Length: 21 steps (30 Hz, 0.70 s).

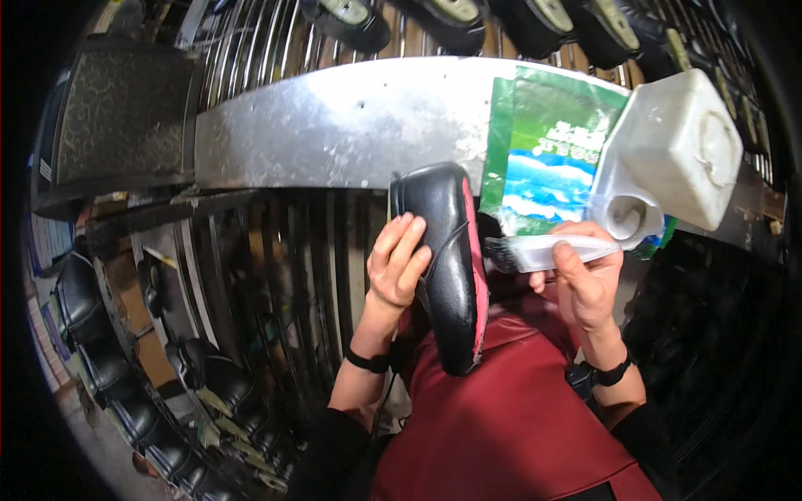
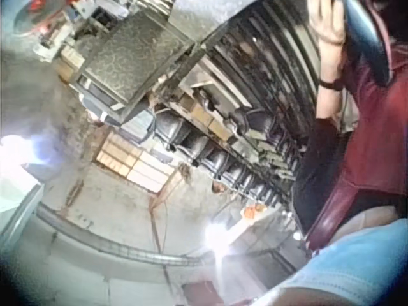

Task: Applying adhesive to shoe uppers and soles during a manufacturing process.

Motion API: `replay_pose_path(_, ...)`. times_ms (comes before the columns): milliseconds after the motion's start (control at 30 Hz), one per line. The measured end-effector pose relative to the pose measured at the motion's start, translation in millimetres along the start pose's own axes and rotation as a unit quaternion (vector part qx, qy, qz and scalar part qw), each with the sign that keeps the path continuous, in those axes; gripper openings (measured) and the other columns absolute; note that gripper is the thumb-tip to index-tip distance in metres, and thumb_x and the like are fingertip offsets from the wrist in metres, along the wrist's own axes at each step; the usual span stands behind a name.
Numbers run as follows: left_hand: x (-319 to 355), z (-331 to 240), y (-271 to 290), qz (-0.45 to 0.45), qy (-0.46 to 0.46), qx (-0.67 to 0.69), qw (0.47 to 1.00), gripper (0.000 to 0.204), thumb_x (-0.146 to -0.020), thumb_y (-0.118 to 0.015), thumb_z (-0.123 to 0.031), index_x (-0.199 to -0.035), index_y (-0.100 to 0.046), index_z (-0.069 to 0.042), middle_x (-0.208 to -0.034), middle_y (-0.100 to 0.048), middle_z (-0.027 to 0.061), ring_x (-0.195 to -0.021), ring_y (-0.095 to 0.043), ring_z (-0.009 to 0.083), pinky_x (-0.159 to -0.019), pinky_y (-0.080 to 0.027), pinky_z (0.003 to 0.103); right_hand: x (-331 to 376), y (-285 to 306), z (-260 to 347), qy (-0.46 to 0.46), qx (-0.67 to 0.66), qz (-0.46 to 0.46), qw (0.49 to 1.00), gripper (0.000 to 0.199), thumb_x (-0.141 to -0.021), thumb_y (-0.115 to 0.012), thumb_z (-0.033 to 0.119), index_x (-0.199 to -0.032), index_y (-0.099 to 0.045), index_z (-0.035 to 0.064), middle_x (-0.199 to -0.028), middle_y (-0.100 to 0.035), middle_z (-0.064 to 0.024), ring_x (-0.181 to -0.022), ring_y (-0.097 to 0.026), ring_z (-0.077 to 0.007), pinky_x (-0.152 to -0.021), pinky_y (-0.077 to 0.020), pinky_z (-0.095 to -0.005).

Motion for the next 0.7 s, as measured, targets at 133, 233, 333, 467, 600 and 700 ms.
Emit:
replay_pose_path(133, 6, 6, 6, 0.007, 0.013, -0.018, 1.0, 0.027, -0.096, -0.066, -0.002, -0.122, -0.059, -0.003, -0.131, -0.069, 0.0208, -0.125, -0.064, 0.0381, -0.101, -0.06, 0.049, -16, -27, -9, 0.022, 0.086, 0.11, 0.99, 0.015, -0.097, -0.074, 0.004, -0.106, -0.069, -0.0067, -0.086, -0.073, -0.0141, -0.065, -0.07, -0.0161, -0.054, -0.0546, -0.0265)
replay_pose_path(233, 9, 7, 6, 0.006, 0.002, -0.021, 1.0, 0.028, -0.095, -0.067, -0.002, -0.122, -0.06, -0.003, -0.13, -0.07, 0.0194, -0.124, -0.064, 0.0367, -0.1, -0.061, 0.049, -31, -37, -11, 0.054, 0.161, 0.128, 0.977, 0.015, -0.097, -0.075, 0.006, -0.104, -0.071, -0.0062, -0.085, -0.074, -0.0112, -0.064, -0.069, -0.0145, -0.055, -0.0536, -0.0256)
replay_pose_path(333, 7, 6, 5, -0.003, -0.003, -0.018, 1.0, 0.028, -0.094, -0.069, -0.001, -0.121, -0.061, -0.002, -0.129, -0.071, 0.0185, -0.124, -0.064, 0.0358, -0.1, -0.061, 0.048, -66, -48, -10, 0.061, 0.196, 0.073, 0.976, 0.016, -0.097, -0.076, 0.008, -0.103, -0.071, -0.0054, -0.083, -0.074, -0.0099, -0.063, -0.069, -0.0143, -0.054, -0.0532, -0.0269)
replay_pose_path(467, 10, 4, 7, -0.005, -0.002, -0.016, 1.0, 0.029, -0.093, -0.07, -0.002, -0.121, -0.062, -0.003, -0.129, -0.071, 0.018, -0.124, -0.064, 0.0356, -0.101, -0.061, 0.048, -107, -60, -10, 0.056, 0.239, 0.05, 0.968, 0.015, -0.097, -0.076, 0.01, -0.101, -0.071, -0.0044, -0.08, -0.073, -0.0082, -0.061, -0.067, -0.0126, -0.054, -0.0525, -0.0269)
replay_pose_path(600, 7, 5, 8, -0.012, 0.004, -0.015, 1.0, 0.029, -0.092, -0.071, -0.002, -0.121, -0.064, -0.003, -0.13, -0.071, 0.0172, -0.125, -0.064, 0.0354, -0.102, -0.06, 0.047, -83, -54, -6, 0.029, 0.22, 0.092, 0.971, 0.016, -0.097, -0.077, 0.009, -0.104, -0.07, -0.0036, -0.086, -0.074, -0.0107, -0.065, -0.069, -0.0153, -0.057, -0.054, -0.0278)
replay_pose_path(700, 4, 4, 8, -0.021, 0.0, -0.013, 1.0, 0.031, -0.09, -0.069, -0.005, -0.121, -0.067, -0.002, -0.131, -0.071, 0.0167, -0.125, -0.064, 0.0355, -0.103, -0.059, 0.047, -36, -30, -3, -0.031, 0.252, 0.108, 0.961, 0.018, -0.097, -0.076, 0.008, -0.107, -0.068, -0.0046, -0.087, -0.074, -0.0127, -0.068, -0.07, -0.0162, -0.059, -0.0552, -0.0282)
Point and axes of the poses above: each hand's wrist, its own x-axis away from the middle knuckle, its own y-axis out of the back of the hand, z = x × y, the point moved 4 cm from there along -x, towards the middle knuckle
